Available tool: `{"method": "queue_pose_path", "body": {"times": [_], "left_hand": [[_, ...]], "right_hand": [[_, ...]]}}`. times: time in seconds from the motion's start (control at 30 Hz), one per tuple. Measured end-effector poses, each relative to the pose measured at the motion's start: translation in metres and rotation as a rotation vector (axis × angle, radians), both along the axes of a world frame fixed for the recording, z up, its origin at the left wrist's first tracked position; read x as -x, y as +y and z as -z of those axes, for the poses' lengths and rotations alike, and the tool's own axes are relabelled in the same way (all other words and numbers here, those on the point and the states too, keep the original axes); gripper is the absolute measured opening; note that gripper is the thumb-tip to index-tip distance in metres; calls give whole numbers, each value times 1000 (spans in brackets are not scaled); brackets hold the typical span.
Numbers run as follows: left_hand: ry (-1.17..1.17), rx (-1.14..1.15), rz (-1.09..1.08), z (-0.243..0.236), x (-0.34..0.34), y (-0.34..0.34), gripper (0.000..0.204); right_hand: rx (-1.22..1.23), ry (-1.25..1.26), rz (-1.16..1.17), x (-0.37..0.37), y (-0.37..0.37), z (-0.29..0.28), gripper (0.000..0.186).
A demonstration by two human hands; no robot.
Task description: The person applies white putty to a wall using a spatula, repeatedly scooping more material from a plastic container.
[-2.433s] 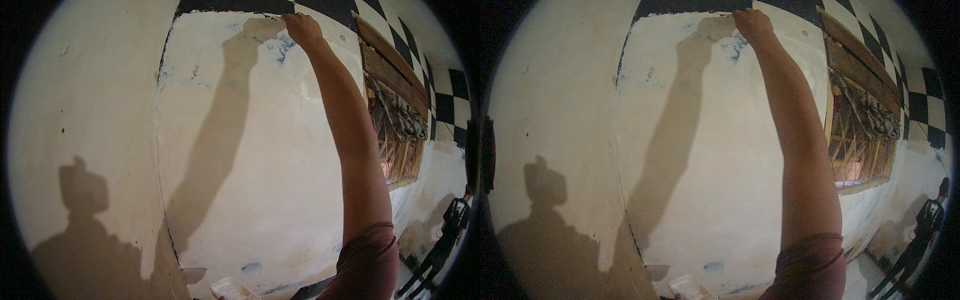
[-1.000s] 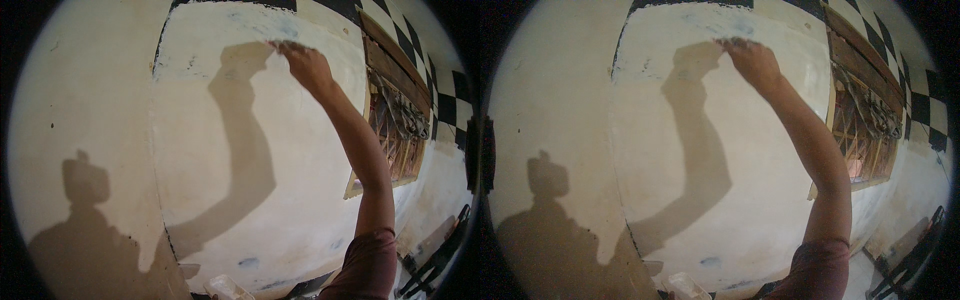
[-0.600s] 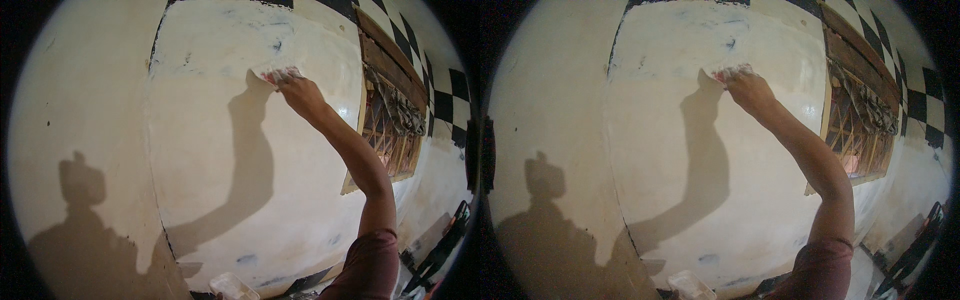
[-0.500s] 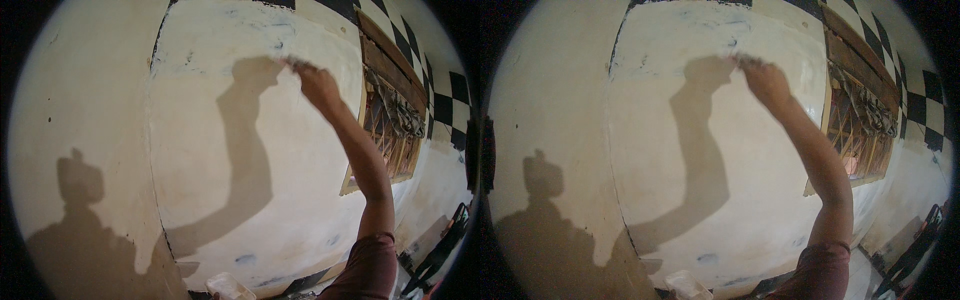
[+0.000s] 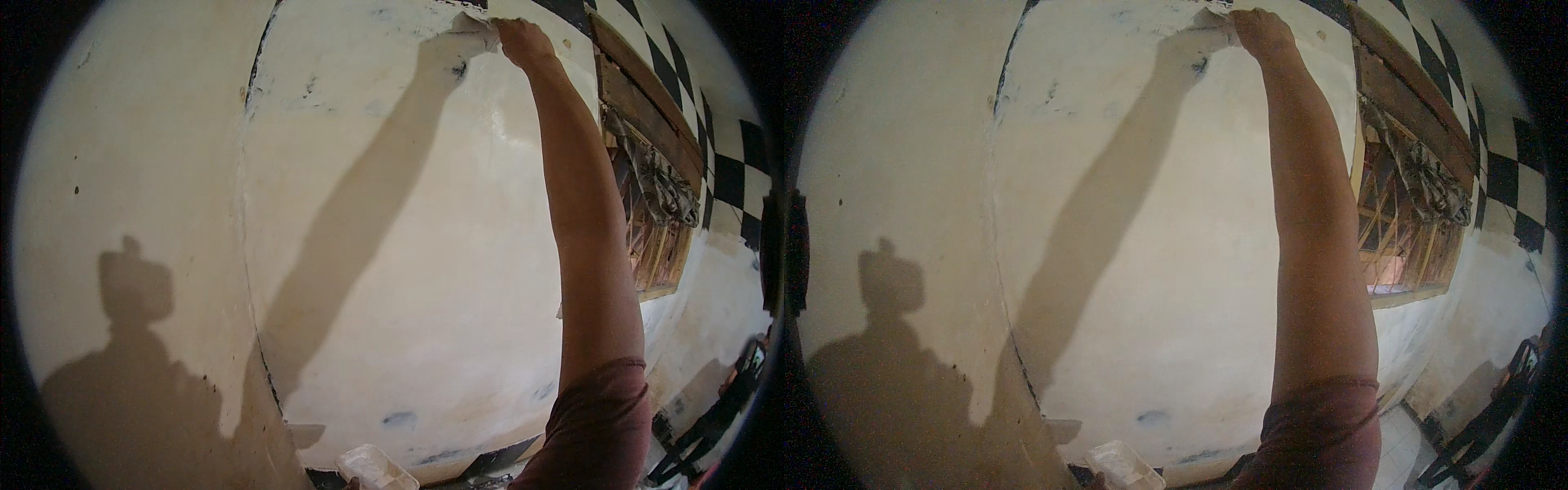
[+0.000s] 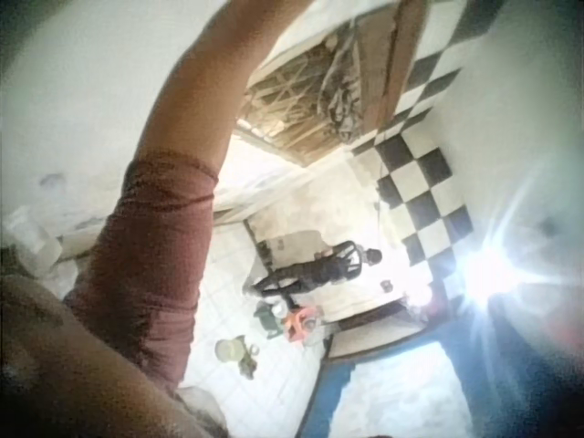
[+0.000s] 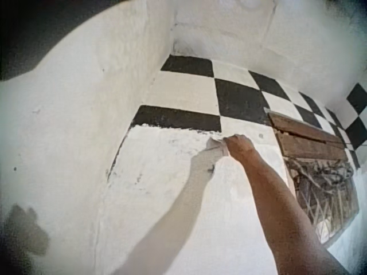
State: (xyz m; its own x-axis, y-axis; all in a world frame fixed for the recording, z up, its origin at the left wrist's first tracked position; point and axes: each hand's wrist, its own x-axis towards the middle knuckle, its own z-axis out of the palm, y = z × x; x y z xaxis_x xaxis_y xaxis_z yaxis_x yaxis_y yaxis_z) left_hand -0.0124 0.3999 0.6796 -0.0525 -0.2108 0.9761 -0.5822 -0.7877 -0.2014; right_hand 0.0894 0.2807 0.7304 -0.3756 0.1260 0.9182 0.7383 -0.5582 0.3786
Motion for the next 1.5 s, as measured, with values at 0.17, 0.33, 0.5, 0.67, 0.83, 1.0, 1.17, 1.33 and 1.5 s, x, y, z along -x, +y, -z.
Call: {"method": "queue_pose_path", "body": {"times": [0.17, 0.33, 0.5, 0.67, 0.83, 1.0, 1.17, 1.33, 1.5], "left_hand": [[29, 288, 12, 178, 44, -41, 12], [378, 1207, -9, 532, 133, -175, 14], [392, 1887, 24, 696, 194, -261, 19], [310, 2085, 3, 717, 202, -278, 25], [256, 2036, 161, 724, 182, -247, 26], [466, 1717, -171, 716, 170, -234, 38], [278, 2084, 257, 693, 163, -257, 38], [337, 1956, 302, 687, 156, -259, 36], [294, 1774, 125, 708, 143, -258, 36]], "right_hand": [[167, -123, 1, -9, 14, 72, 36], [351, -279, -138, -11, -32, 266, 51], [473, -71, -326, 13, -84, 379, 49], [653, 606, -734, 42, -111, 484, 41], [526, 1753, -1698, 60, -128, 580, 24], [453, 2274, -1712, 46, -146, 658, 24], [602, 2313, -1432, 53, -181, 659, 19], [1043, 1846, -1102, 51, -186, 672, 20], [1135, 1711, -1004, 55, -183, 676, 20]]}}
